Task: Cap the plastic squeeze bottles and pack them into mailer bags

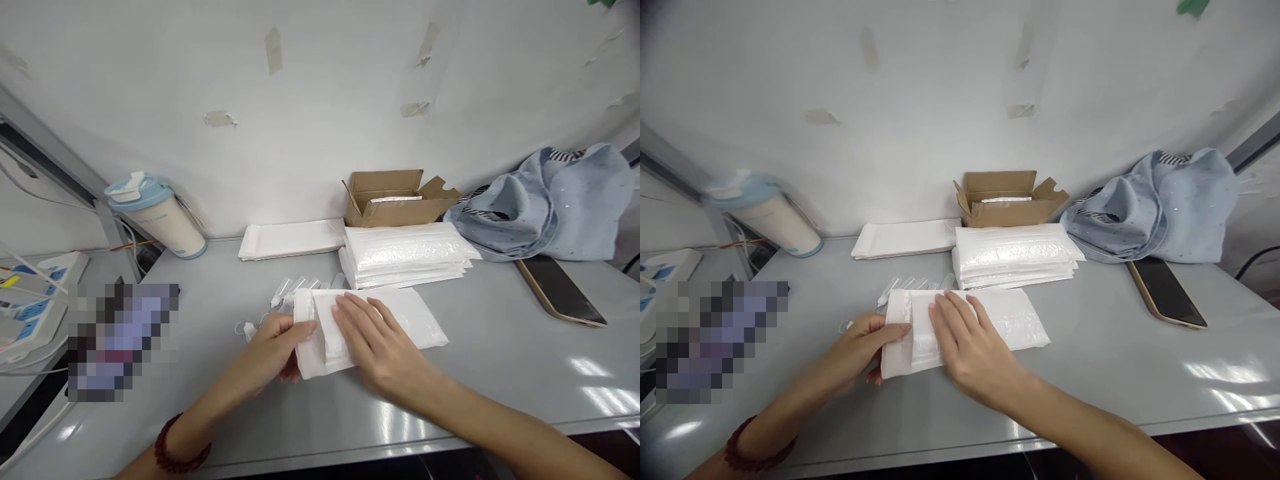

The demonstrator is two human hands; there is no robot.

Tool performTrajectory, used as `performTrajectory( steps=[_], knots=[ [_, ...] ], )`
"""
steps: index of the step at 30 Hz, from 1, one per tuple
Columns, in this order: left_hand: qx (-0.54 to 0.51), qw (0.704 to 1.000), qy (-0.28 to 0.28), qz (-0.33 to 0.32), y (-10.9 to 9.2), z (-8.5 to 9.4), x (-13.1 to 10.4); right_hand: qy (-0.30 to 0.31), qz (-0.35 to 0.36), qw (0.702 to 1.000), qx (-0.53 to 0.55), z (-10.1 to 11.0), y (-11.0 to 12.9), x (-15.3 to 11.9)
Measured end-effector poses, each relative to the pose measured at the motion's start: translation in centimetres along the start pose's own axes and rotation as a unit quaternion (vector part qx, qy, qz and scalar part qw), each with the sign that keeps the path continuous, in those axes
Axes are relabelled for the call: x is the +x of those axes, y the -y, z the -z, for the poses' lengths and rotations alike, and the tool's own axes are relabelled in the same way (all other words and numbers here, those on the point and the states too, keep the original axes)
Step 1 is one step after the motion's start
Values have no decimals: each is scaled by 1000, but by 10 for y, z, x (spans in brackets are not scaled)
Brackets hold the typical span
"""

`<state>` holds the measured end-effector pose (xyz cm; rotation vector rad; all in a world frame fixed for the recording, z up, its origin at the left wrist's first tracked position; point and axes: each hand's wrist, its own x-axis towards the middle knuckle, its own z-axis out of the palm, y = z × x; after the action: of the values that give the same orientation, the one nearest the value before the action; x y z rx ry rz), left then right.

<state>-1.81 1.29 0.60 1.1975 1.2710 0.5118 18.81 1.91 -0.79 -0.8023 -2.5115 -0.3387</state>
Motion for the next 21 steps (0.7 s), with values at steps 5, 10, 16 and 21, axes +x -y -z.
performTrajectory(
  steps=[5,10,16,21],
  knots=[
    [70,984,-115,-120,-8,-3,-7,9,24,999,-46,-1,6,-1],
    [199,917,-172,-301,-6,-7,-7,17,21,998,-51,3,2,0],
    [302,811,-145,-480,4,-3,1,-39,39,997,-50,7,-4,-1],
    [328,841,-45,-428,10,-4,2,-42,19,999,-4,17,-5,-1]
  ],
)
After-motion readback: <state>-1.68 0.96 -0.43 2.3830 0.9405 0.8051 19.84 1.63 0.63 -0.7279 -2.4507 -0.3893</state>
